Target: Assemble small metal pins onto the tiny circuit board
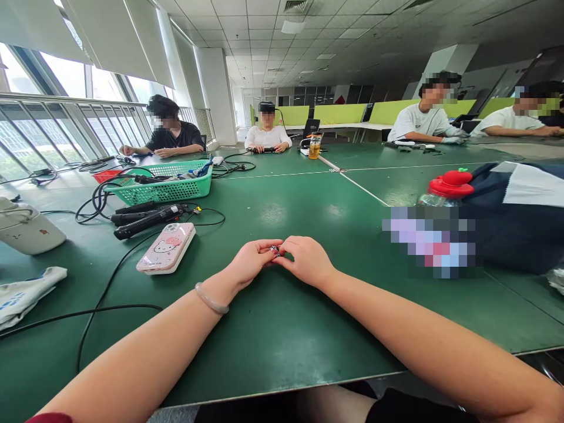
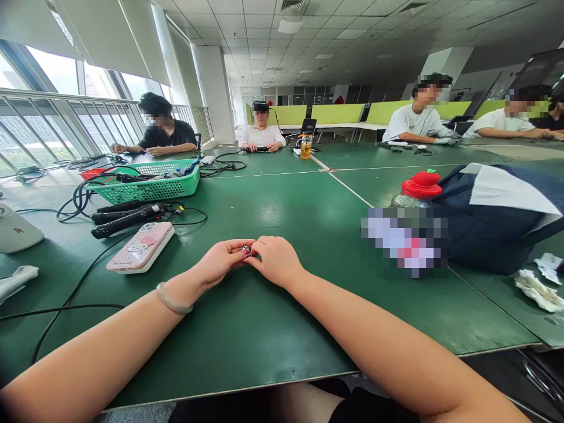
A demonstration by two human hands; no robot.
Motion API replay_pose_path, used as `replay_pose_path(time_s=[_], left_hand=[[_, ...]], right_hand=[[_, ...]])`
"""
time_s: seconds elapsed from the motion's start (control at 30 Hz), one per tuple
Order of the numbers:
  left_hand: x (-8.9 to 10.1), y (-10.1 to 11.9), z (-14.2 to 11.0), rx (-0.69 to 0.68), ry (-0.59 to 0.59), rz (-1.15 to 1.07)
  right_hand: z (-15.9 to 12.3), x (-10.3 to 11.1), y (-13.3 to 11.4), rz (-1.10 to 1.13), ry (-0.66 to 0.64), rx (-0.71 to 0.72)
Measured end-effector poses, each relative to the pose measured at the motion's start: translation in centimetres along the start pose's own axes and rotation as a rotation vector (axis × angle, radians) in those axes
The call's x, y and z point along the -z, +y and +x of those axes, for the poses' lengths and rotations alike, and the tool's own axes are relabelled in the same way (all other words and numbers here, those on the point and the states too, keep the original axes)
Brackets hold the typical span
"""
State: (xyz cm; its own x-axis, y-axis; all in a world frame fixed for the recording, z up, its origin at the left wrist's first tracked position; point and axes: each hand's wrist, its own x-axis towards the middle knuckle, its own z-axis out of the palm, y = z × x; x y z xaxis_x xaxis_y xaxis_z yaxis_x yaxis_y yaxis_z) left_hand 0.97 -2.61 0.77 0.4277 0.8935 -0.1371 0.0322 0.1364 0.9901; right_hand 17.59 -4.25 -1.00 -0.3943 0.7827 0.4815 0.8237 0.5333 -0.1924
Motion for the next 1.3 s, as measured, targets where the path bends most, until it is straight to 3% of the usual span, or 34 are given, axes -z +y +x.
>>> replay_pose_path(time_s=[0.07, 0.13, 0.27, 0.37, 0.47, 0.77, 1.07, 1.2, 1.3], left_hand=[[0.7, 0.6, 0.0, -0.014, 0.047, 0.073], [2.2, 1.3, 0.2, -0.066, 0.167, 0.288], [6.8, 2.0, 0.7, -0.128, 0.525, 1.099], [9.5, 1.9, 0.9, 0.035, 0.572, 1.379], [10.2, 1.7, 0.9, 0.116, 0.545, 1.474], [9.8, 2.0, 0.8, 0.166, 0.541, 1.500], [10.3, 0.6, 1.8, 0.103, 0.632, 1.258], [8.8, 0.0, 2.4, 0.071, 0.590, 1.145], [6.4, -0.5, 2.6, -0.046, 0.476, 0.933]], right_hand=[[0.0, 0.1, -0.1, 0.009, 0.006, -0.003], [0.1, 0.2, 0.0, 0.017, 0.007, -0.015], [0.1, 0.3, 0.3, 0.050, -0.016, -0.066], [0.1, 0.3, 0.7, 0.069, -0.033, -0.130], [0.1, 0.3, 1.0, 0.088, -0.056, -0.192], [0.1, 0.2, 1.2, 0.125, -0.150, -0.242], [0.2, 0.3, 1.0, 0.150, -0.194, -0.239], [0.3, 0.1, 0.9, 0.222, -0.192, -0.229], [0.5, -0.4, 1.1, 0.269, -0.194, -0.231]])
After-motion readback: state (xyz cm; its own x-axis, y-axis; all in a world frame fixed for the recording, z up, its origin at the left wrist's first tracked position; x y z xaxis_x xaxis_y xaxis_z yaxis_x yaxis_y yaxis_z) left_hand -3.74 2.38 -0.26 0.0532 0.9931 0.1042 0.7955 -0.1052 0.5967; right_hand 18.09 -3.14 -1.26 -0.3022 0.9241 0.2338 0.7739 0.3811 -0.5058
